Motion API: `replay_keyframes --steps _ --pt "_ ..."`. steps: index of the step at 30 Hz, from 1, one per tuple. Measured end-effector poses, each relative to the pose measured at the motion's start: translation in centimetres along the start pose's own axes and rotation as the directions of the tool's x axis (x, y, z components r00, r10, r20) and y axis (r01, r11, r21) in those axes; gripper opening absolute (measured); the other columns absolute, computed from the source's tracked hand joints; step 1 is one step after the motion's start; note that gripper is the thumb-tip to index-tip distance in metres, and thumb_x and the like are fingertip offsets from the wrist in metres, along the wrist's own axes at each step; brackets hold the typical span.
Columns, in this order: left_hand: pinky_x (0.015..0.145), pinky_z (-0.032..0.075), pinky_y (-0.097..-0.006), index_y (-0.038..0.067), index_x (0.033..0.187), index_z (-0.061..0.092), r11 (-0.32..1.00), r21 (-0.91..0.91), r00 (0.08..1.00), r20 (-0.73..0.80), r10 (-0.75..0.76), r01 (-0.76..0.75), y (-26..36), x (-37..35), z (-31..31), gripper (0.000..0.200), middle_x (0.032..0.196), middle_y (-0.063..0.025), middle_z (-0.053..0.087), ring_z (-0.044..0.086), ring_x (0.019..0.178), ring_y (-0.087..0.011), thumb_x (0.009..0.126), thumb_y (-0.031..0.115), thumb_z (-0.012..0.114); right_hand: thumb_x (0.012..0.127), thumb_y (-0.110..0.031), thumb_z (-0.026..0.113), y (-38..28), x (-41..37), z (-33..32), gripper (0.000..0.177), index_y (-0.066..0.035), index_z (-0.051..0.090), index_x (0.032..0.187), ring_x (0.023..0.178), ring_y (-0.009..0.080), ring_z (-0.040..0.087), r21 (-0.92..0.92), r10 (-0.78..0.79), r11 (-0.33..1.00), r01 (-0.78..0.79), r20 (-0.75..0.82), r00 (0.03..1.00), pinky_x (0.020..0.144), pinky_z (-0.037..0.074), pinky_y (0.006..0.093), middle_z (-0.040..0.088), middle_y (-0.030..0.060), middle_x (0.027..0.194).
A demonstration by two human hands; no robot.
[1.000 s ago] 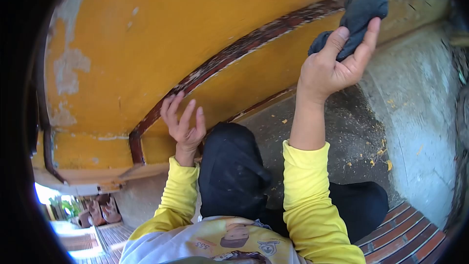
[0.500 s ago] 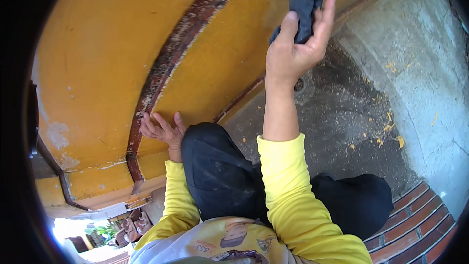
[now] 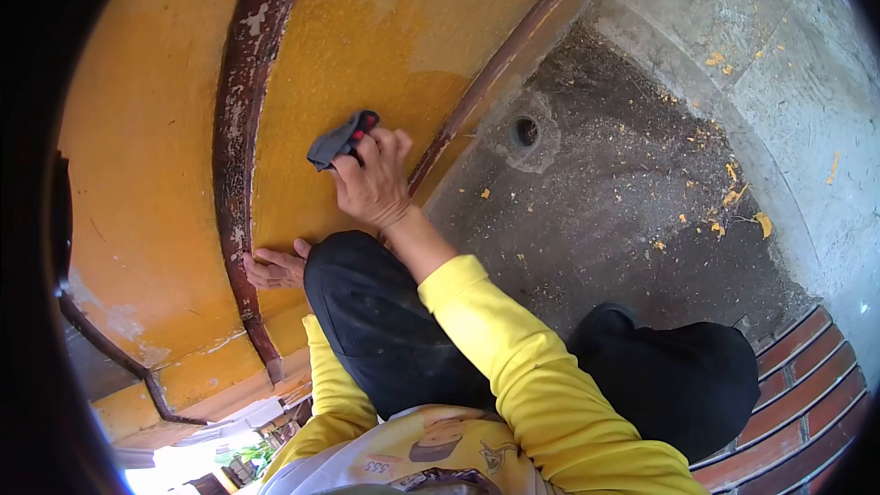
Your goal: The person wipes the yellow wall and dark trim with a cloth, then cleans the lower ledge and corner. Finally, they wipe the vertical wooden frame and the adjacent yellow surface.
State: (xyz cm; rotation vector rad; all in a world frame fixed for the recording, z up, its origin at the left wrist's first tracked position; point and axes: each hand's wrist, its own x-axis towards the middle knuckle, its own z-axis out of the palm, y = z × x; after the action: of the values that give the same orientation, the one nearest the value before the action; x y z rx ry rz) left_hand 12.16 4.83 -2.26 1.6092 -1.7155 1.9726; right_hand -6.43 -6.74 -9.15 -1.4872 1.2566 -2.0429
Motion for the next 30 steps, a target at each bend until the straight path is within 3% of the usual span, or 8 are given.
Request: replay_keyframes --steps 2,4,6,17,22,25,26,30 --pt "0.104 0.029 -0.0621 0.008 0.155 0.023 1.000 -0.006 1.000 -0.005 0.005 -0.005 -0.1 0.1 0.1 0.071 0.146 -0.0288 0.036 0.039 0.128 -0.0428 0.103 0.055 0.029 0.077 -0.016 0.066 2.4 0.9 -0.6 0.028 -0.012 0.049 0.098 0.104 0.0349 0.045 -0.065 -0.039 0.997 0.039 0.003 0.999 0.087 0.030 0.0545 0.047 0.0135 0.100" --pt "0.104 0.029 -0.0624 0.009 0.156 0.023 1.000 -0.008 1.000 -0.001 0.008 -0.009 -0.3 0.0 0.1 0.071 0.146 -0.0277 0.036 0.039 0.129 -0.0426 0.103 0.055 0.029 0.083 -0.014 0.062 5.4 2.8 -1.5 0.024 -0.007 0.048 0.100 0.103 0.0353 0.045 -0.177 0.184 0.962 -0.210 -0.156 0.971 0.086 0.032 0.0543 0.048 0.0154 0.101" --pt "0.105 0.028 -0.0625 0.010 0.156 0.022 1.000 -0.002 1.000 0.010 -0.006 0.007 0.0 0.3 -0.4 0.071 0.147 -0.0265 0.035 0.039 0.129 -0.0427 0.102 0.056 0.029 0.091 -0.015 0.056 8.9 4.4 -2.3 0.024 0.000 0.045 0.105 0.102 0.0389 0.044 -0.101 0.502 0.833 -0.543 -0.273 0.821 0.086 0.034 0.0530 0.048 0.0205 0.104" --pt "0.105 0.028 -0.0627 0.014 0.155 0.025 0.999 -0.018 0.998 -0.054 -0.031 0.031 -0.2 -0.3 0.8 0.073 0.148 -0.0248 0.036 0.038 0.130 -0.0431 0.100 0.062 0.030 0.095 -0.013 0.052 2.8 -9.2 0.6 0.030 0.005 0.040 0.117 0.104 0.0467 0.044 0.120 0.651 0.749 -0.652 0.049 0.757 0.093 0.036 0.0533 0.043 0.0295 0.112" --pt "0.104 0.029 -0.0622 0.014 0.155 0.025 1.000 -0.004 0.999 -0.051 -0.011 0.011 -0.4 -0.4 0.7 0.073 0.147 -0.0248 0.037 0.039 0.130 -0.0431 0.100 0.061 0.029 0.094 -0.010 0.053 9.2 -2.6 -0.3 0.029 0.010 0.049 0.114 0.104 0.0487 0.052 -0.039 0.603 0.752 -0.658 -0.363 0.711 0.093 0.040 0.0504 0.051 0.0324 0.114" --pt "0.104 0.029 -0.0619 0.014 0.155 0.025 1.000 -0.007 0.998 -0.061 -0.025 0.025 -0.2 -0.3 0.7 0.072 0.147 -0.0248 0.038 0.039 0.129 -0.0433 0.100 0.060 0.029 0.091 -0.006 0.054 10.7 -0.2 -2.9 0.019 0.009 0.056 0.104 0.096 0.0476 0.056 0.173 0.733 0.679 -0.713 -0.204 0.649 0.086 0.044 0.0488 0.057 0.0290 0.105" --pt "0.103 0.030 -0.0620 0.013 0.155 0.025 0.999 -0.027 0.997 -0.071 -0.030 0.028 0.1 -0.1 0.7 0.071 0.148 -0.0248 0.036 0.039 0.129 -0.0433 0.101 0.059 0.029 0.090 -0.004 0.053 10.0 -1.0 -3.2 0.015 0.007 0.058 0.098 0.089 0.0457 0.057 0.024 0.629 0.768 -0.639 -0.210 0.748 0.079 0.046 0.0492 0.058 0.0258 0.096" --pt "0.102 0.030 -0.0623 0.013 0.155 0.026 0.999 -0.012 0.995 -0.082 -0.049 0.048 0.6 0.0 0.9 0.070 0.148 -0.0252 0.037 0.040 0.127 -0.0438 0.101 0.058 0.028 0.089 -0.007 0.058 3.3 -9.7 -1.1 0.017 0.007 0.063 0.098 0.091 0.0436 0.062 0.043 0.721 0.692 -0.720 -0.026 0.692 0.079 0.050 0.0455 0.061 0.0255 0.096"
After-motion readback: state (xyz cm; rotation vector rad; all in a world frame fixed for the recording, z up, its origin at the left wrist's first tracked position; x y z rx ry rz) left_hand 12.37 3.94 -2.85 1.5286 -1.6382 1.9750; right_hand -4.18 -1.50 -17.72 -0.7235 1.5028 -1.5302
